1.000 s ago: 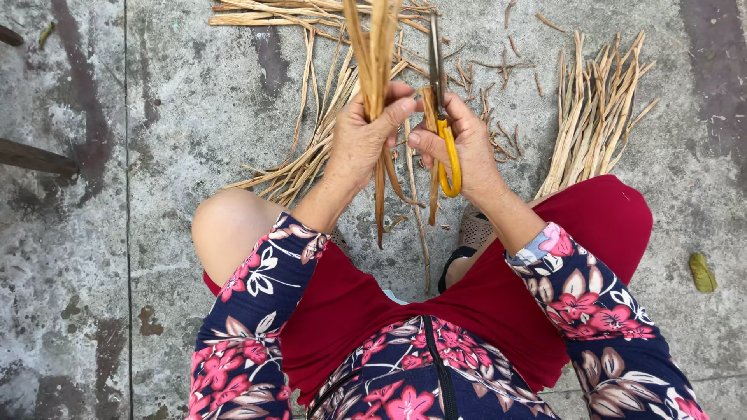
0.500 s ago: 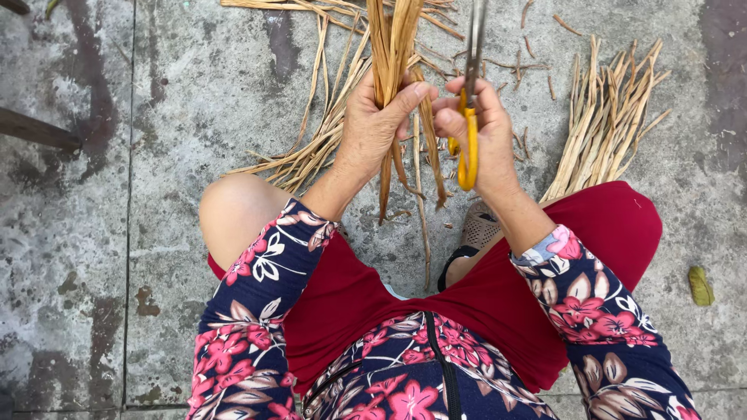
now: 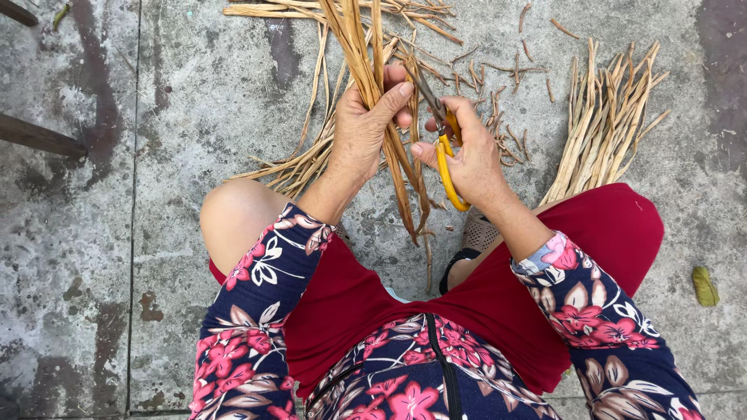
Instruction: The person sits on a concrete floor and uses yellow-handled shears to trim bundles of dried plant stems. They repeatedly pick up a bundle, align the stems, and cut them to a uniform length, placing the trimmed pieces into a growing pile on the floor.
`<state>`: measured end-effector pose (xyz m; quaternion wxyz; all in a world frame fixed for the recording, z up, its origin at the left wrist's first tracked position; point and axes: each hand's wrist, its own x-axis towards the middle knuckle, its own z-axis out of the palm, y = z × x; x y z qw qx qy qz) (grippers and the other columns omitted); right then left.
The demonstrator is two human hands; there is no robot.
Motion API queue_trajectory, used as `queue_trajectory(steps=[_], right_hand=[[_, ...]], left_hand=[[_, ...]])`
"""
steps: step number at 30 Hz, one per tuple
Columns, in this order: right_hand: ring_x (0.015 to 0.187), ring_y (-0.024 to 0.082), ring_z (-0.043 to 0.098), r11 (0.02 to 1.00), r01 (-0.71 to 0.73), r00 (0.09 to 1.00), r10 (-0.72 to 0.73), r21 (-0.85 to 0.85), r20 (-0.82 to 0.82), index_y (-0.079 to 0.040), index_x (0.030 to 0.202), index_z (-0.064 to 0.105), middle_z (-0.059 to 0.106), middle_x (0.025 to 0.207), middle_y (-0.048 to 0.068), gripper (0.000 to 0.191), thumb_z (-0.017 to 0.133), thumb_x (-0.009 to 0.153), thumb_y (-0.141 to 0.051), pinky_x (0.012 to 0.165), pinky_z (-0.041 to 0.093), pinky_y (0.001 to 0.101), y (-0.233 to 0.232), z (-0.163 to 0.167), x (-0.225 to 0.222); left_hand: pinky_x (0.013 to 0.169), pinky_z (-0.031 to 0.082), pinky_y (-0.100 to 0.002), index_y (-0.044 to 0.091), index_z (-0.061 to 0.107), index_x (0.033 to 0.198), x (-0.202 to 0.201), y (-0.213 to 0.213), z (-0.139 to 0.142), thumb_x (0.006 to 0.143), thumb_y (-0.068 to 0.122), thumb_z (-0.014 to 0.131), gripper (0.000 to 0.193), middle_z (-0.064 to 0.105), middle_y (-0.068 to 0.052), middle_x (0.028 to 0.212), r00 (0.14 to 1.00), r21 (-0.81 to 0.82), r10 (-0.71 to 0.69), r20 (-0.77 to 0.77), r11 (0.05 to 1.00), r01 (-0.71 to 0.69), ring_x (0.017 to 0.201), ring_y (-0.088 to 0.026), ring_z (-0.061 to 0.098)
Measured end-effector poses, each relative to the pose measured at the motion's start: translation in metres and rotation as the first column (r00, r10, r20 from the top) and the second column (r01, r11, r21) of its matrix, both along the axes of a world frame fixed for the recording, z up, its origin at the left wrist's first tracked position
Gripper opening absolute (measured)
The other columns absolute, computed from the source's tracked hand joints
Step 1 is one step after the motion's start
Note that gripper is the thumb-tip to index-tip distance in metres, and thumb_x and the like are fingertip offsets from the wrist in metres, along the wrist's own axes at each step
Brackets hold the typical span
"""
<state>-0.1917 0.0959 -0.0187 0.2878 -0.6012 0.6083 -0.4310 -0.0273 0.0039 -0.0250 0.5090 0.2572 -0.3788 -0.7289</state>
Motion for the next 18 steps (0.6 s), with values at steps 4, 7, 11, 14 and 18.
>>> queue_trajectory(steps=[4,7,11,14,18], right_hand=[[0.1,0.018,0.071,0.999,-0.006,0.997,0.003,-0.046,-0.072,-0.006,0.138,0.051,0.072,0.111,0.01,0.071,0.089,0.087,-0.036,0.086,0.058,0.0348,0.0,0.005,0.003],[0.087,0.015,0.071,1.0,0.016,0.998,-0.015,0.009,-0.055,-0.006,0.136,0.053,0.071,0.099,0.006,0.07,0.089,0.085,-0.038,0.078,0.057,0.0324,0.001,0.009,0.005],[0.074,0.012,0.06,0.999,0.032,0.999,-0.03,0.028,-0.037,-0.006,0.127,0.06,0.064,0.082,0.002,0.059,0.088,0.087,-0.04,0.068,0.05,0.0293,0.003,0.013,0.007],[0.069,0.009,0.052,0.999,0.048,0.999,-0.048,0.025,-0.005,-0.005,0.118,0.064,0.058,0.075,-0.001,0.052,0.088,0.086,-0.039,0.061,0.045,0.0257,0.002,0.015,0.01],[0.06,0.003,0.047,0.993,0.033,0.983,-0.053,0.117,0.174,-0.006,0.111,0.067,0.057,0.069,-0.006,0.042,0.085,0.087,-0.036,0.052,0.038,0.0205,0.002,0.016,0.013]], left_hand=[[0.06,0.051,-0.021,0.0,0.068,0.113,0.0,0.0,0.0,0.096,0.007,0.075,0.019,0.07,-0.002,0.089,1.0,0.004,-0.002,0.029,1.0,0.002,0.067,-0.009,0.063],[0.059,0.051,-0.021,0.002,0.068,0.111,0.001,0.001,0.001,0.097,0.008,0.075,0.017,0.069,-0.002,0.087,0.999,-0.005,-0.016,0.042,1.0,0.017,0.067,-0.009,0.063],[0.056,0.05,-0.021,0.002,0.068,0.11,0.0,0.003,0.003,0.096,0.01,0.075,0.017,0.068,-0.001,0.084,0.998,0.022,0.001,0.065,1.0,-0.002,0.064,-0.009,0.063],[0.056,0.05,-0.021,0.003,0.067,0.11,-0.001,0.003,0.004,0.096,0.01,0.075,0.018,0.068,-0.001,0.084,0.997,0.013,-0.007,0.074,1.0,0.006,0.065,-0.009,0.063],[0.058,0.051,-0.022,0.002,0.066,0.111,0.001,0.001,0.002,0.097,0.008,0.075,0.017,0.068,-0.002,0.084,0.998,0.002,-0.027,0.05,1.0,0.027,0.065,-0.009,0.062]])
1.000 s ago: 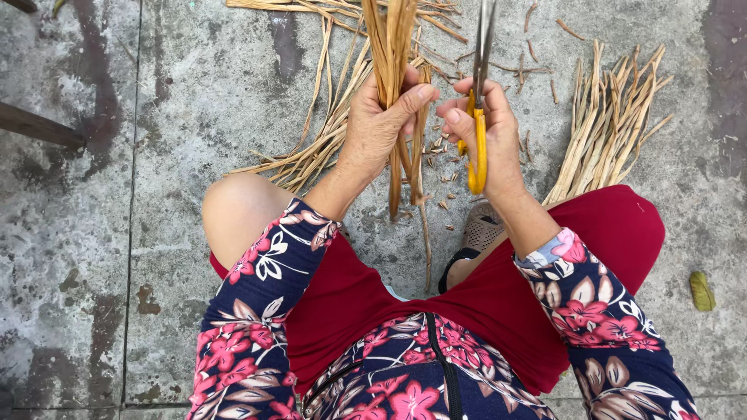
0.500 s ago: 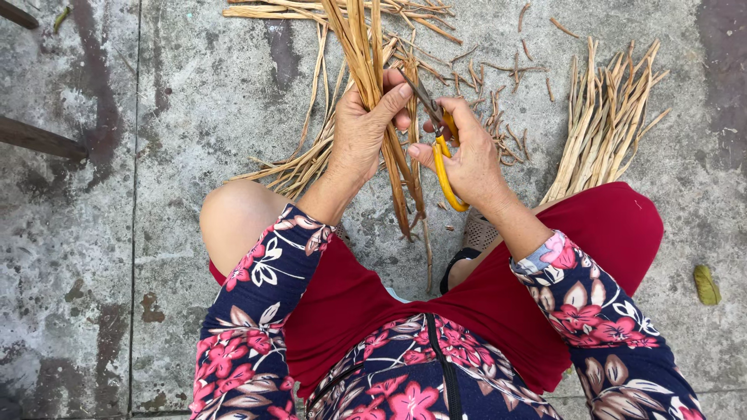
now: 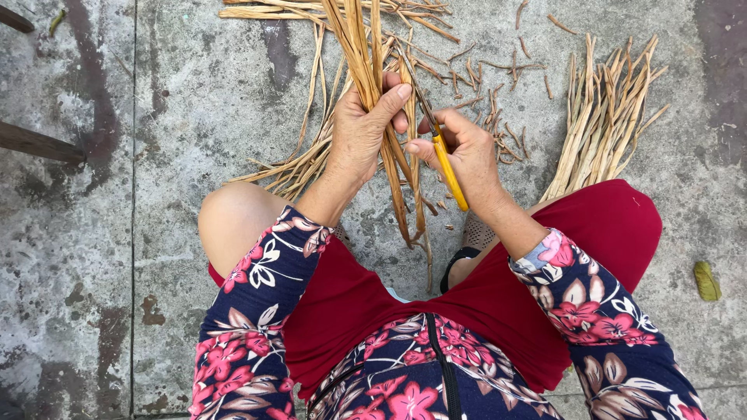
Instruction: The person sits on a concrete floor and uses yellow-handled shears to trim bundles of dried plant stems. They repeatedly pick up a bundle, align the stems, and cut them to a uniform length, placing the trimmed pieces into a growing pile on the floor.
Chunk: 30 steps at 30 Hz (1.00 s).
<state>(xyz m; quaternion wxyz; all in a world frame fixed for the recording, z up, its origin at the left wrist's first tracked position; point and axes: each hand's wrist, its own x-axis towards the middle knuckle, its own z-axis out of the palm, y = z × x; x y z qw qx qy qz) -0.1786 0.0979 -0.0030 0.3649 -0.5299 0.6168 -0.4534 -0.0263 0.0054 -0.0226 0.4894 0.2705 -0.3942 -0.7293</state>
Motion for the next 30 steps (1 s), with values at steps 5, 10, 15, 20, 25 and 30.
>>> queue_trajectory(steps=[5,10,15,20,25,30], right_hand=[[0.054,0.002,0.053,0.996,0.066,0.973,-0.077,0.056,0.217,-0.008,0.11,0.066,0.06,0.069,-0.005,0.029,0.079,0.093,-0.027,0.046,0.042,0.0199,-0.004,-0.002,-0.005],[0.091,0.006,0.065,0.971,-0.014,0.963,0.078,-0.239,0.26,-0.008,0.128,0.049,0.068,0.102,-0.001,0.042,0.079,0.099,-0.009,0.075,0.054,0.0208,-0.008,-0.011,-0.014],[0.088,0.009,0.064,0.988,0.001,0.939,0.052,-0.154,0.339,-0.008,0.126,0.052,0.066,0.099,0.003,0.042,0.078,0.095,0.0,0.075,0.053,0.0227,-0.013,-0.023,-0.011],[0.083,0.009,0.063,0.985,0.076,0.89,0.004,-0.156,0.457,-0.008,0.126,0.052,0.067,0.099,0.003,0.038,0.075,0.097,0.001,0.073,0.054,0.0227,-0.014,-0.025,-0.012],[0.097,0.01,0.067,0.956,0.131,0.932,-0.028,-0.263,0.362,-0.008,0.13,0.051,0.069,0.106,0.005,0.039,0.074,0.101,0.001,0.084,0.056,0.0232,-0.013,-0.014,-0.016],[0.102,0.011,0.066,0.944,0.132,0.909,0.007,-0.302,0.416,-0.009,0.132,0.05,0.07,0.11,0.005,0.041,0.077,0.102,-0.002,0.087,0.055,0.0241,-0.007,0.002,-0.024]], left_hand=[[0.063,0.05,-0.023,0.002,0.067,0.114,-0.001,0.003,-0.008,0.098,0.012,0.076,0.021,0.067,0.0,0.087,0.996,-0.048,-0.06,0.066,0.997,0.063,0.071,-0.008,0.06],[0.069,0.049,-0.022,0.006,0.067,0.117,0.002,0.005,-0.016,0.097,0.019,0.074,0.025,0.067,0.003,0.092,0.99,-0.012,-0.116,0.078,0.993,0.118,0.08,-0.005,0.059],[0.069,0.049,-0.022,0.007,0.068,0.119,0.001,0.008,-0.024,0.099,0.02,0.073,0.024,0.066,0.003,0.093,0.985,-0.006,-0.123,0.118,0.992,0.125,0.081,-0.006,0.059],[0.078,0.053,-0.023,0.006,0.067,0.12,-0.003,0.015,-0.034,0.101,0.023,0.071,0.026,0.07,0.0,0.103,0.973,-0.058,-0.176,0.152,0.981,0.187,0.089,-0.008,0.062],[0.083,0.063,-0.03,0.005,0.055,0.123,-0.001,0.014,-0.034,0.102,0.027,0.063,0.031,0.075,-0.006,0.104,0.965,0.02,-0.221,0.143,0.975,0.22,0.091,-0.015,0.075],[0.065,0.057,-0.03,0.011,0.051,0.132,-0.002,0.026,-0.027,0.103,0.032,0.061,0.037,0.065,-0.006,0.087,0.835,-0.111,-0.153,0.528,0.963,0.246,0.073,-0.014,0.064]])
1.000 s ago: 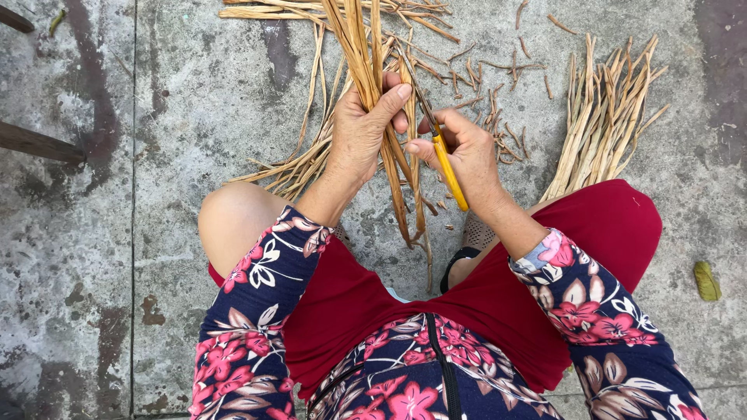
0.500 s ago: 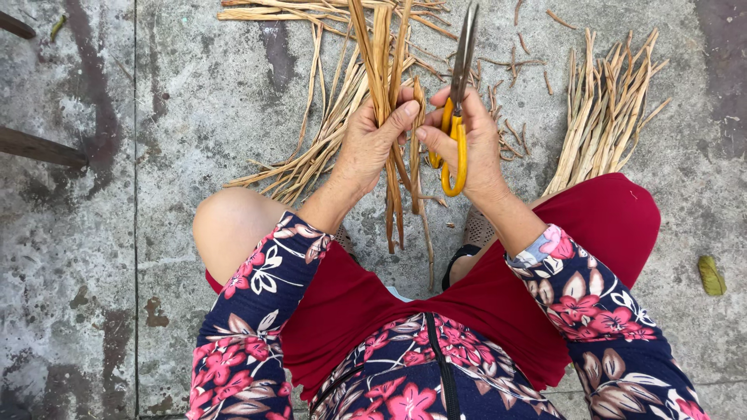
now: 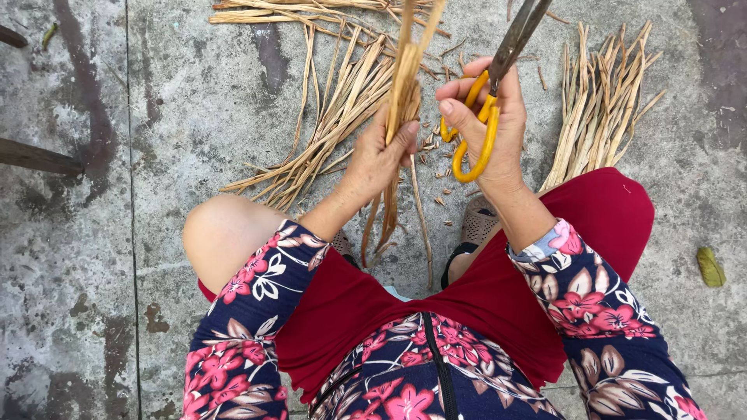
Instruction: The person sits on a concrete floor and uses yellow-handled shears to trim bundles of dried plant stems. They repeatedly pick up a bundle, align the stems, and cut them to a uniform length, placing the trimmed pieces into a growing pile on the floor.
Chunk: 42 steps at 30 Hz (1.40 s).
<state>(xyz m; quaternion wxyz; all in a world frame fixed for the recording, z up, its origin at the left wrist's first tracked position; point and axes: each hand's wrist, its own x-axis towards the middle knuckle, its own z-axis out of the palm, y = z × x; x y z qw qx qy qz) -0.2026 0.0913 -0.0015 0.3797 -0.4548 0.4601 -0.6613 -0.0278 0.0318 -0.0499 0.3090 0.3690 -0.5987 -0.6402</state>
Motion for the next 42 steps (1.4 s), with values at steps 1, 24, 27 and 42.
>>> queue_trajectory(steps=[1,24,27,42], right_hand=[[0.103,0.011,0.067,1.0,-0.015,1.0,0.015,-0.009,-0.002,-0.009,0.132,0.049,0.07,0.111,0.004,0.042,0.078,0.101,-0.003,0.088,0.055,0.0241,0.001,0.001,0.001],[0.089,0.005,0.059,0.998,-0.05,0.983,0.054,0.029,-0.173,-0.009,0.129,0.052,0.062,0.097,-0.003,0.043,0.082,0.099,0.0,0.078,0.051,0.0195,-0.001,-0.011,0.009],[0.097,0.007,0.065,0.995,-0.099,0.983,0.1,0.015,-0.153,-0.01,0.132,0.05,0.068,0.107,-0.001,0.045,0.082,0.101,-0.005,0.088,0.055,0.0223,-0.001,-0.012,0.011],[0.084,0.018,0.07,0.976,0.011,0.786,0.126,0.218,-0.605,-0.008,0.134,0.053,0.07,0.095,0.005,0.071,0.088,0.085,-0.045,0.075,0.056,0.0327,0.009,-0.007,0.02]], left_hand=[[0.064,0.057,-0.03,0.014,0.05,0.135,0.0,0.004,0.001,0.102,0.033,0.061,0.04,0.063,-0.005,0.086,0.997,-0.054,0.002,0.081,0.999,0.002,0.074,-0.013,0.063],[0.054,0.04,-0.017,0.005,0.07,0.115,0.0,-0.002,0.031,0.095,0.016,0.078,0.025,0.065,0.005,0.084,0.953,0.042,0.083,-0.293,0.996,-0.074,0.063,-0.002,0.051],[0.054,0.041,-0.018,0.005,0.07,0.114,0.0,-0.005,0.031,0.096,0.015,0.078,0.021,0.065,0.004,0.082,0.945,0.041,0.095,-0.313,0.995,-0.087,0.063,-0.002,0.052],[0.06,0.051,-0.022,0.003,0.066,0.113,0.001,-0.017,0.025,0.099,0.017,0.074,0.021,0.066,0.001,0.088,0.849,0.167,0.256,-0.462,0.966,-0.2,0.067,-0.007,0.06]])
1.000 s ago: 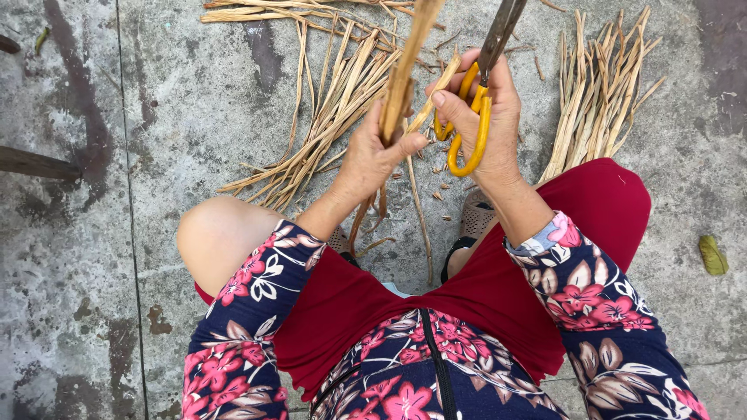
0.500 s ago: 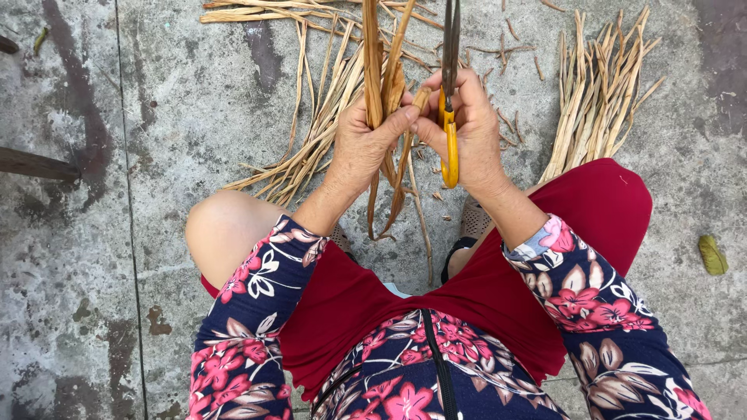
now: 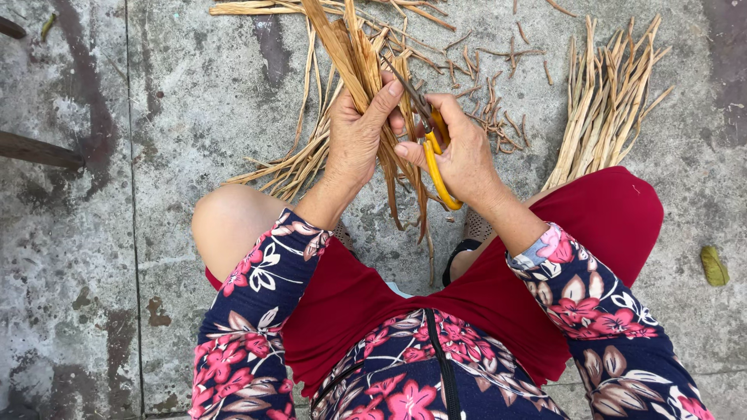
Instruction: The person sits on a concrete floor and uses yellow-handled shears to trim bundles of dried plant stems. They repeatedly pick up a bundle, align the stems, and cut them to a uniform length, placing the trimmed pieces into a growing pile on the floor.
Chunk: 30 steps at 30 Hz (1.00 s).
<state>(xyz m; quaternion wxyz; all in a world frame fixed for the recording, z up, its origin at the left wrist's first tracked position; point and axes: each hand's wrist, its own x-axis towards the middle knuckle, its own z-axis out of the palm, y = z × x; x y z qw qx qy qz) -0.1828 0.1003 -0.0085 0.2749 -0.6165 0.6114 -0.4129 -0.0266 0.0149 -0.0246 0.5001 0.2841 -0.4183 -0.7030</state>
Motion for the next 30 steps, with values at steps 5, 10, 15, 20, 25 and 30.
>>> queue_trajectory(steps=[5,10,15,20,25,30], right_hand=[[0.068,0.015,0.056,0.999,0.047,0.998,-0.046,0.019,-0.038,-0.004,0.124,0.061,0.06,0.076,0.004,0.064,0.091,0.083,-0.043,0.063,0.048,0.0303,-0.001,0.0,-0.001],[0.068,0.002,0.051,0.999,0.026,0.982,-0.032,0.037,0.184,-0.006,0.115,0.069,0.062,0.075,-0.004,0.044,0.089,0.087,-0.033,0.06,0.043,0.0208,0.0,-0.001,0.002],[0.06,0.004,0.051,0.989,0.125,0.923,-0.146,0.082,0.356,-0.007,0.118,0.064,0.059,0.073,-0.005,0.033,0.083,0.093,-0.019,0.053,0.039,0.0215,-0.004,0.0,0.0],[0.095,0.007,0.062,0.969,0.091,0.887,0.025,-0.228,0.461,-0.008,0.131,0.052,0.065,0.104,0.002,0.039,0.079,0.103,-0.002,0.085,0.052,0.0219,-0.007,0.004,-0.012],[0.105,0.009,0.065,0.969,0.073,0.824,0.074,-0.234,0.562,-0.009,0.133,0.048,0.069,0.117,0.005,0.045,0.078,0.101,0.0,0.093,0.055,0.0235,-0.005,0.006,-0.014],[0.102,0.011,0.066,0.966,0.156,0.797,-0.001,-0.204,0.603,-0.008,0.132,0.05,0.066,0.111,0.004,0.042,0.078,0.102,0.001,0.092,0.058,0.0251,-0.014,0.002,-0.015]], left_hand=[[0.058,0.051,-0.022,0.004,0.066,0.111,0.0,-0.002,-0.002,0.099,0.019,0.074,0.02,0.066,0.001,0.085,1.0,-0.008,0.011,0.026,1.0,-0.011,0.066,-0.007,0.06],[0.06,0.05,-0.022,0.005,0.065,0.111,0.001,-0.003,-0.007,0.101,0.021,0.073,0.02,0.065,0.0,0.082,0.999,0.022,-0.033,-0.005,0.999,0.033,0.066,-0.006,0.058],[0.075,0.059,-0.024,0.004,0.059,0.117,0.0,-0.001,-0.01,0.103,0.024,0.065,0.026,0.071,0.0,0.094,0.991,0.035,-0.122,0.048,0.992,0.12,0.083,-0.007,0.068],[0.065,0.061,-0.028,0.006,0.051,0.119,-0.006,0.004,-0.011,0.108,0.027,0.056,0.025,0.068,-0.006,0.085,0.957,-0.069,-0.171,0.236,0.979,0.192,0.071,-0.012,0.07],[0.056,0.06,-0.031,0.009,0.048,0.118,-0.016,0.026,-0.011,0.106,0.031,0.06,0.027,0.065,-0.011,0.085,0.733,-0.099,-0.138,0.666,0.958,0.27,0.066,-0.018,0.067],[0.068,0.055,-0.039,0.007,0.047,0.125,-0.015,0.035,-0.003,0.098,0.037,0.071,0.047,0.069,-0.013,0.091,0.696,-0.377,0.081,0.713,0.881,0.284,0.079,-0.027,0.073]])
